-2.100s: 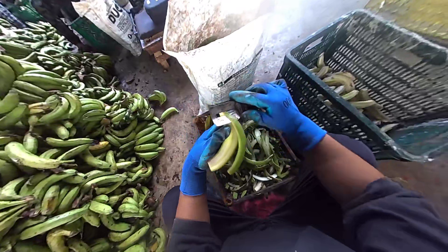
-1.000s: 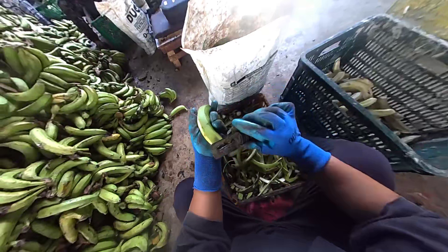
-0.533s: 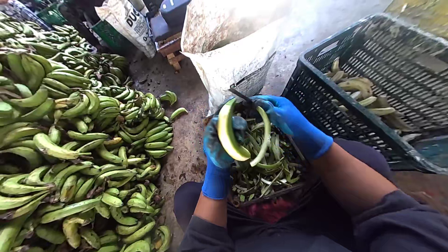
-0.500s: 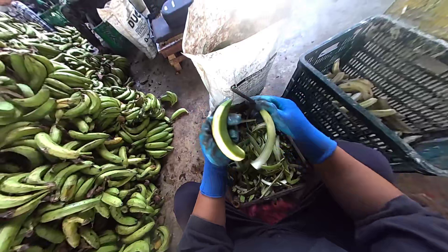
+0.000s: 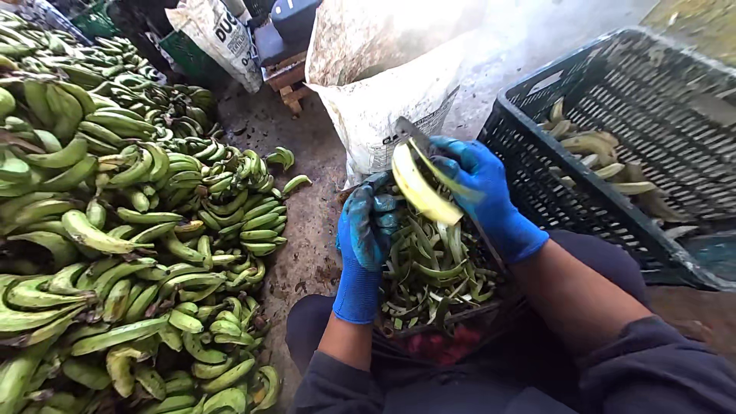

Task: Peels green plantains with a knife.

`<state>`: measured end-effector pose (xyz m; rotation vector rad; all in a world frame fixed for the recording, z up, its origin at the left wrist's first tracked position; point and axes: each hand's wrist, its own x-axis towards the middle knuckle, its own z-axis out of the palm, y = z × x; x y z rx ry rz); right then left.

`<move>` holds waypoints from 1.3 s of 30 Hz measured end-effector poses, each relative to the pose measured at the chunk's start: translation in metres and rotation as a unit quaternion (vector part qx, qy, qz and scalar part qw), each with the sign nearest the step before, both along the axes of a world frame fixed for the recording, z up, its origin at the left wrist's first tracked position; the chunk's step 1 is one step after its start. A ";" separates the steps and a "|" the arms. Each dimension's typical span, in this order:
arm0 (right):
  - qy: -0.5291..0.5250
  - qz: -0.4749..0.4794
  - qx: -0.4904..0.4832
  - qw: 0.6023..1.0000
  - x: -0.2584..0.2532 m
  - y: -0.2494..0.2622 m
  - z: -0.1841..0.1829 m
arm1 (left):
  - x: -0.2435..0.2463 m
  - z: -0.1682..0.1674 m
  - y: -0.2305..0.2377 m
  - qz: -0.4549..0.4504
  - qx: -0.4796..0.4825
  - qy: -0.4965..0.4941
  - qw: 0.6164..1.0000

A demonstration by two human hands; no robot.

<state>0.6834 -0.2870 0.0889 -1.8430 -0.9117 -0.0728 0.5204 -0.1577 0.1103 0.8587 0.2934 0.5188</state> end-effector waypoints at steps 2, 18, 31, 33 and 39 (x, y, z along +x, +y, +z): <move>-0.025 0.016 0.003 1.000 0.000 -0.004 -0.003 | 0.004 -0.007 0.006 -0.061 -0.004 0.021 0.998; 0.182 0.172 -0.374 0.893 0.013 -0.027 -0.009 | -0.014 -0.071 0.026 -0.135 0.427 0.410 0.795; 0.129 0.251 -0.274 0.919 0.005 -0.037 0.027 | 0.029 -0.183 -0.146 -0.440 0.745 0.193 0.463; 0.111 0.235 -0.269 0.928 0.008 -0.040 0.024 | 0.032 -0.185 -0.142 -0.430 0.744 0.200 0.470; 0.191 0.275 -0.226 0.915 0.014 -0.063 0.025 | 0.027 -0.124 -0.058 -0.325 0.656 0.279 0.621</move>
